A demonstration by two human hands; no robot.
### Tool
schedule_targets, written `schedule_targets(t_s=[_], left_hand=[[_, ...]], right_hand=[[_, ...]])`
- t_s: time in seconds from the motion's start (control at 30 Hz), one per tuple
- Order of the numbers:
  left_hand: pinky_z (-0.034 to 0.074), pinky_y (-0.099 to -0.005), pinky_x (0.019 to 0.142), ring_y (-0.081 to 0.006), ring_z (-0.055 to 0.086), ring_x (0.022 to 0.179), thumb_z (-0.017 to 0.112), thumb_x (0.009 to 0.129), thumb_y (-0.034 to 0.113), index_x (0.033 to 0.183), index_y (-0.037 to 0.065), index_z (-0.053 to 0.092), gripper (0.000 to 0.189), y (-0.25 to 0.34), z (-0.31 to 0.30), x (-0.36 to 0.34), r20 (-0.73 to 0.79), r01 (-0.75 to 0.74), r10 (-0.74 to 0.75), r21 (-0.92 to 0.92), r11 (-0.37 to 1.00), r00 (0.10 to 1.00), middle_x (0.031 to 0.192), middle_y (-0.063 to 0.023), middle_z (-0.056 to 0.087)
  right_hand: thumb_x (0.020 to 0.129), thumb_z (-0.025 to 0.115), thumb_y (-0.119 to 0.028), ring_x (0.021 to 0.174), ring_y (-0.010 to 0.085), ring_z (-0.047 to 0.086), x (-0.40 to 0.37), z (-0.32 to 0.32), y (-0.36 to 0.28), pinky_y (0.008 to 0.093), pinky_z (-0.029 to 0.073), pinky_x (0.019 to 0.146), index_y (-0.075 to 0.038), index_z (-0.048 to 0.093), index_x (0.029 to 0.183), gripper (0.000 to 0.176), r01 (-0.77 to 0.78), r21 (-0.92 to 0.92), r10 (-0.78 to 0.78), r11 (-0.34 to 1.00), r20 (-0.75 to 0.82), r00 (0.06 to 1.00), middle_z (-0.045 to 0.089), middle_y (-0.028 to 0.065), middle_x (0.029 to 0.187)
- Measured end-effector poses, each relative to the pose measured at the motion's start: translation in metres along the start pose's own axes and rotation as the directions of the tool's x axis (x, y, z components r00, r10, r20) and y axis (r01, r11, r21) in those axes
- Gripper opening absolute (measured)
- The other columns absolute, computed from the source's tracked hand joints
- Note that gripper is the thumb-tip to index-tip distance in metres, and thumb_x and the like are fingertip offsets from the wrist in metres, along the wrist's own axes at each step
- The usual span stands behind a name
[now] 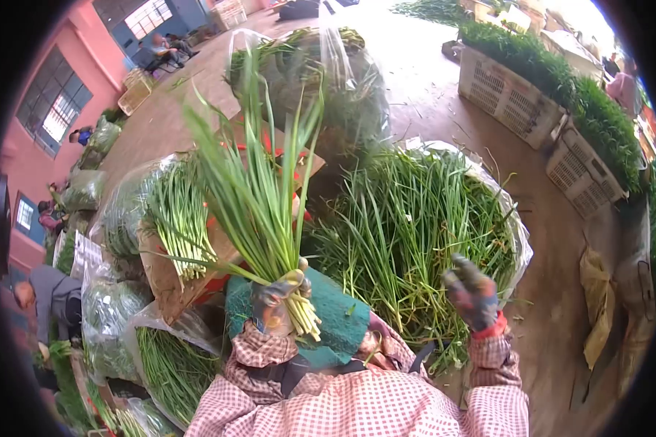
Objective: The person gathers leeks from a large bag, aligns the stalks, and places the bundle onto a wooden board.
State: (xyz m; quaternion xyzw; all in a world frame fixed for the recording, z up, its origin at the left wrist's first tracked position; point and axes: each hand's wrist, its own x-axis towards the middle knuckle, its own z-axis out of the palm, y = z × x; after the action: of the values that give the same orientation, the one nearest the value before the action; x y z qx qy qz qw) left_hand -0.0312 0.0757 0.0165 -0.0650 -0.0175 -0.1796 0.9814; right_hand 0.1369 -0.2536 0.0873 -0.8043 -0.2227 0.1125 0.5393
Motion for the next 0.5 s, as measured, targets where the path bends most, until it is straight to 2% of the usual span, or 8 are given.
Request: schedule_targets(t_s=[0.07, 0.1, 0.13, 0.2, 0.27, 0.33, 0.4, 0.5], left_hand=[[0.053, -0.0375, 0.06, -0.0278, 0.056, 0.078, 0.042, 0.084, 0.025, 0.119, 0.0, 0.031, 0.045, -0.049, 0.041, 0.028, -0.004, -0.575, 0.637, 0.428, 0.697, 0.771, 0.106, -0.0236, 0.046], [0.048, -0.0268, 0.06, -0.0196, 0.055, 0.074, 0.068, 0.063, 0.016, 0.109, -0.005, 0.042, 0.057, -0.06, 0.067, 0.039, -0.179, -0.501, 0.713, 0.597, 0.626, 0.678, 0.087, -0.0123, 0.055], [0.049, -0.0275, 0.06, -0.0199, 0.056, 0.074, 0.066, 0.065, 0.013, 0.105, -0.007, 0.045, 0.05, -0.065, 0.076, 0.046, -0.097, -0.566, 0.766, 0.617, 0.547, 0.635, 0.089, -0.0133, 0.056], [0.05, -0.0274, 0.058, -0.0199, 0.056, 0.073, 0.063, 0.068, 0.009, 0.1, -0.008, 0.049, 0.039, -0.059, 0.057, 0.049, 0.075, -0.573, 0.762, 0.708, 0.414, 0.643, 0.092, -0.014, 0.056], [0.051, -0.0298, 0.063, -0.0221, 0.057, 0.076, 0.063, 0.068, 0.018, 0.107, -0.006, 0.044, 0.049, -0.055, 0.051, 0.049, -0.158, -0.365, 0.694, 0.757, 0.542, 0.702, 0.098, -0.0159, 0.054], [0.051, -0.0277, 0.063, -0.0205, 0.056, 0.078, 0.061, 0.07, 0.013, 0.107, -0.005, 0.044, 0.044, -0.07, 0.07, 0.059, -0.158, -0.462, 0.767, 0.716, 0.523, 0.622, 0.095, -0.0142, 0.054], [0.049, -0.0282, 0.068, -0.0189, 0.055, 0.082, 0.061, 0.072, 0.012, 0.105, -0.005, 0.045, 0.041, -0.053, 0.017, 0.045, -0.127, -0.404, 0.49, 0.412, 0.817, 0.863, 0.096, -0.0131, 0.054], [0.049, -0.0284, 0.07, -0.0192, 0.055, 0.083, 0.062, 0.071, 0.013, 0.106, -0.005, 0.045, 0.043, -0.072, 0.006, 0.043, -0.006, -0.457, 0.515, 0.454, 0.765, 0.857, 0.097, -0.0136, 0.054]], right_hand=[[0.081, 0.049, -0.01, 0.081, 0.0196, 0.057, -0.004, 0.014, -0.027, 0.0332, 0.046, 0.068, 0.002, 0.046, 0.111, 0.033, 0.312, 0.279, -0.213, 0.908, -0.336, 0.918, 0.058, 0.0136, 0.091], [0.08, 0.052, -0.014, 0.087, 0.0222, 0.055, -0.005, 0.026, -0.039, 0.0348, 0.045, 0.073, 0.001, 0.046, 0.111, 0.035, 0.492, 0.199, -0.4, 0.847, -0.369, 0.839, 0.055, 0.0152, 0.098], [0.078, 0.055, -0.018, 0.093, 0.0247, 0.053, -0.005, 0.039, -0.052, 0.0363, 0.043, 0.078, 0.0, 0.047, 0.11, 0.038, 0.659, 0.113, -0.579, 0.743, -0.385, 0.719, 0.052, 0.0167, 0.104], [0.074, 0.06, -0.026, 0.099, 0.0283, 0.049, -0.022, 0.064, -0.076, 0.0411, 0.039, 0.084, -0.003, 0.048, 0.109, 0.044, 0.663, -0.155, -0.68, 0.732, -0.114, 0.724, 0.05, 0.0138, 0.108], [0.068, 0.062, -0.034, 0.102, 0.0283, 0.047, -0.029, 0.091, -0.093, 0.0424, 0.032, 0.09, -0.007, 0.05, 0.106, 0.048, 0.757, -0.12, -0.746, 0.642, 0.128, 0.653, 0.051, 0.0091, 0.109], [0.071, 0.057, -0.043, 0.11, 0.0275, 0.041, -0.025, 0.118, -0.093, 0.0419, 0.021, 0.098, -0.011, 0.047, 0.11, 0.053, 0.846, -0.119, -0.828, 0.519, 0.174, 0.532, 0.049, 0.0099, 0.113], [0.068, 0.058, -0.04, 0.109, 0.0278, 0.042, -0.009, 0.146, -0.095, 0.044, 0.021, 0.097, -0.011, 0.05, 0.105, 0.047, 0.893, -0.134, -0.879, 0.429, 0.164, 0.447, 0.051, 0.0071, 0.112], [0.067, 0.058, -0.038, 0.106, 0.028, 0.044, -0.009, 0.155, -0.105, 0.0447, 0.023, 0.096, -0.01, 0.052, 0.102, 0.045, 0.876, -0.149, -0.853, 0.459, 0.203, 0.481, 0.051, 0.0069, 0.111]])
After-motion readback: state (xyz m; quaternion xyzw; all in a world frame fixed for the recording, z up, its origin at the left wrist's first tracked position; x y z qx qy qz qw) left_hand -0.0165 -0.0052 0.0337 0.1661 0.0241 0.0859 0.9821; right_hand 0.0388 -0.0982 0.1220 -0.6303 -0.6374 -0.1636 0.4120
